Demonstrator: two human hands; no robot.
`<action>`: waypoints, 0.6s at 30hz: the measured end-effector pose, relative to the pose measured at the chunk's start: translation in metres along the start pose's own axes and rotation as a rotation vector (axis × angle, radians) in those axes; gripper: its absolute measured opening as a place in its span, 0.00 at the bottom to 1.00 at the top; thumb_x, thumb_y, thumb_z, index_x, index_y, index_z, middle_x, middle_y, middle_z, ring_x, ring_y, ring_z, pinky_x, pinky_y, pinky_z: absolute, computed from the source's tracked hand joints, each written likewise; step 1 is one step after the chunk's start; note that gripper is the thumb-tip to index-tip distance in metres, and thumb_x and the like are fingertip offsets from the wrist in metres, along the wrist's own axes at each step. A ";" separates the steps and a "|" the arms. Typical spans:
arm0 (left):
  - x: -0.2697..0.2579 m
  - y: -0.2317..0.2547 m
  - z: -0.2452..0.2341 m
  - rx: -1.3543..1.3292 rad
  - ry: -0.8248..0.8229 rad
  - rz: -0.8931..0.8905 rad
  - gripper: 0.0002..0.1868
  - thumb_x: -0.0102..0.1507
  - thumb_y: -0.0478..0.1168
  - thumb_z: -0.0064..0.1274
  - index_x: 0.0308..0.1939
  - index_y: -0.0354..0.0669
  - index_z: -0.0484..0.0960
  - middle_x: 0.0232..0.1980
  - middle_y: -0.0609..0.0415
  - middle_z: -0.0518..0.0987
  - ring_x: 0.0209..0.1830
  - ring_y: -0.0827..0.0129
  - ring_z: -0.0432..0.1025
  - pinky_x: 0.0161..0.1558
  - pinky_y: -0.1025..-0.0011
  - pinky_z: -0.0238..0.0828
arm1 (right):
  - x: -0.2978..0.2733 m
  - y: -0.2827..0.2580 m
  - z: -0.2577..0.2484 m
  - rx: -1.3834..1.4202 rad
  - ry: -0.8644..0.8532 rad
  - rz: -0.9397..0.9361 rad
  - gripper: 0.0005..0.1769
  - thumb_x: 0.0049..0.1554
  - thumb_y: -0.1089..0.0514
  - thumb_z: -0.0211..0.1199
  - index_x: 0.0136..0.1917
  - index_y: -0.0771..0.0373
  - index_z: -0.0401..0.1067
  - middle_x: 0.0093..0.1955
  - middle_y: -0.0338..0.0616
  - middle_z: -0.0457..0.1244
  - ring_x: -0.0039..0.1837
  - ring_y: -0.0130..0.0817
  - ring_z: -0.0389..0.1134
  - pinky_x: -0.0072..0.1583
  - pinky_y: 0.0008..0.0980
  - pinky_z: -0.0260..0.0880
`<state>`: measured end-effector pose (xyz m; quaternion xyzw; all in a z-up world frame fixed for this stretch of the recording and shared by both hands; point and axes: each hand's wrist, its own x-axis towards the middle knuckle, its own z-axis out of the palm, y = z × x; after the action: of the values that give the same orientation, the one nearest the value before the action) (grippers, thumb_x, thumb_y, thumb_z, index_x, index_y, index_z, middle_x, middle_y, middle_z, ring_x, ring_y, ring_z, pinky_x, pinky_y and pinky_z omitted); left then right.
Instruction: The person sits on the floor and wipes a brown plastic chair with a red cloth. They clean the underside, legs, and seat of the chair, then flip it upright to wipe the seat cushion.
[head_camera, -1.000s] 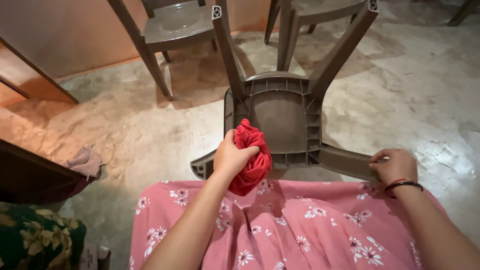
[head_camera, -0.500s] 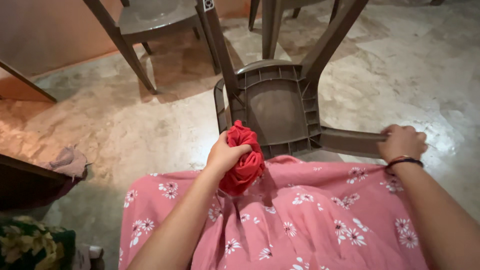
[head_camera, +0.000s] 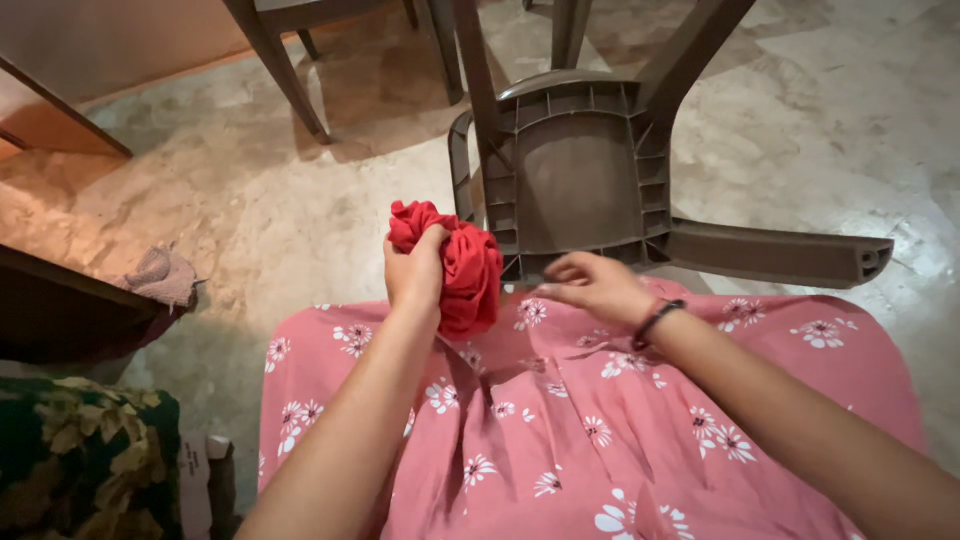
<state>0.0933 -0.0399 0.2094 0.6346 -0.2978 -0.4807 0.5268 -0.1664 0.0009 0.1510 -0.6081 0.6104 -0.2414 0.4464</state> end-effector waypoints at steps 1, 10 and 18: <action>0.001 -0.005 -0.002 -0.018 0.012 0.027 0.28 0.54 0.44 0.61 0.57 0.42 0.74 0.52 0.50 0.81 0.50 0.63 0.76 0.53 0.67 0.73 | 0.002 -0.008 0.012 0.079 -0.060 0.027 0.30 0.52 0.42 0.71 0.62 0.61 0.74 0.54 0.46 0.72 0.53 0.31 0.73 0.54 0.33 0.76; 0.030 -0.050 -0.015 -0.525 0.027 -0.218 0.21 0.58 0.42 0.56 0.53 0.35 0.78 0.48 0.47 0.82 0.44 0.61 0.79 0.49 0.62 0.79 | 0.019 -0.047 0.070 0.453 -0.255 0.250 0.33 0.58 0.41 0.64 0.69 0.61 0.67 0.53 0.46 0.69 0.51 0.32 0.69 0.52 0.35 0.74; 0.012 -0.057 0.017 -0.519 0.043 -0.348 0.21 0.62 0.47 0.54 0.54 0.37 0.79 0.50 0.47 0.83 0.47 0.60 0.80 0.50 0.61 0.80 | 0.005 -0.059 0.072 0.968 -0.104 0.592 0.38 0.60 0.29 0.47 0.67 0.58 0.70 0.64 0.46 0.68 0.61 0.45 0.70 0.60 0.55 0.73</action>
<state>0.0746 -0.0420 0.1513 0.5305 -0.0409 -0.6101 0.5870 -0.0747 0.0055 0.1642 -0.1485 0.5517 -0.3278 0.7524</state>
